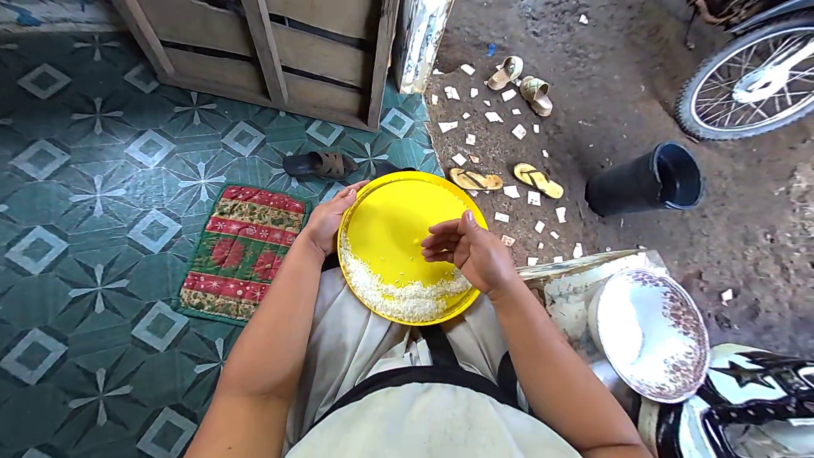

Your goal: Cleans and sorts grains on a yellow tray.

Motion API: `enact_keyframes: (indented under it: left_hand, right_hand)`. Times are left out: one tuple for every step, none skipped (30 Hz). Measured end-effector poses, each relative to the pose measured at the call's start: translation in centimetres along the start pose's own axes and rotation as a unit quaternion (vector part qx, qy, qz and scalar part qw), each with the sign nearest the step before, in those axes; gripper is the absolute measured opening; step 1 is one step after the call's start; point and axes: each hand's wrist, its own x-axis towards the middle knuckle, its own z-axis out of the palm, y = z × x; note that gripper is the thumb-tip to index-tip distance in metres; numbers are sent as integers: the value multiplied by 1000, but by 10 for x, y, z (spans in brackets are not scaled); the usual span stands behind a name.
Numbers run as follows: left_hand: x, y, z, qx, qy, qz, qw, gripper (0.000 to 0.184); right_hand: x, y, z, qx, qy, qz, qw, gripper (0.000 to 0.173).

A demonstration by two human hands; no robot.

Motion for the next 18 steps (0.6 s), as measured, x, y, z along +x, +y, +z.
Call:
enact_keyframes:
  left_hand:
    - [0, 0, 0, -4, 0, 1, 1000, 43]
    - [0, 0, -1, -7, -1, 3, 1000, 43]
    - [-1, 0, -2, -7, -4, 6, 1000, 43]
    - [0, 0, -2, -6, -9, 8, 1000, 43]
    - [0, 0, -3, -3, -16, 8, 1000, 43]
    - [1, 0, -3, -2, -20, 8, 1000, 43]
    - [1, 0, -3, -1, -20, 7, 1000, 43]
    - [1, 0, -3, -2, -19, 7, 1000, 43]
    - [1, 0, -3, -2, -20, 8, 1000, 44]
    - [2, -2, -3, -2, -21, 8, 1000, 44]
    - [2, -2, -3, -3, -22, 8, 1000, 43]
    - [3, -2, -2, -1, -27, 9, 1000, 44]
    - [3, -2, -1, 3, -30, 9, 1000, 44]
    - [2, -1, 0, 3, -27, 9, 1000, 44]
    - [0, -1, 1, 5, -21, 9, 1000, 44]
    - [-3, -2, 1, 7, -14, 9, 1000, 44]
    - [-6, -2, -1, 11, -8, 8, 1000, 43]
    - [-7, -2, -3, 14, -9, 9, 1000, 43]
  right_hand:
    - [0, -1, -1, 5, 6, -8, 1000, 69]
    - [0, -3, -2, 3, 9, -15, 1000, 69]
    - [0, -5, -5, 2, 12, -20, 1000, 69]
    - [1, -7, -7, 1, 18, -24, 1000, 68]
    - [2, -10, -10, 2, 25, -27, 999, 68]
    - [2, -13, -13, 6, 33, -30, 999, 66]
    - [4, -16, -15, 12, 41, -32, 999, 65]
    - [8, -17, -15, 25, 51, -32, 998, 65]
    - [13, -19, -12, 38, 58, -28, 997, 65]
    - [20, -19, -8, 49, 59, -22, 997, 65]
    - [29, -19, -2, 55, 52, -11, 997, 65]
    - [38, -17, 5, 51, 40, 2, 998, 66]
    - [47, -15, 11, 41, 25, 18, 999, 66]
    - [55, -12, 16, 27, 10, 36, 999, 66]
    - [60, -9, 20, 11, -3, 54, 999, 65]
    - [62, -6, 22, -6, -16, 67, 998, 62]
    - [60, -3, 22, -21, -35, 76, 996, 59]
    - [54, 0, 22, -35, -53, 82, 995, 57]
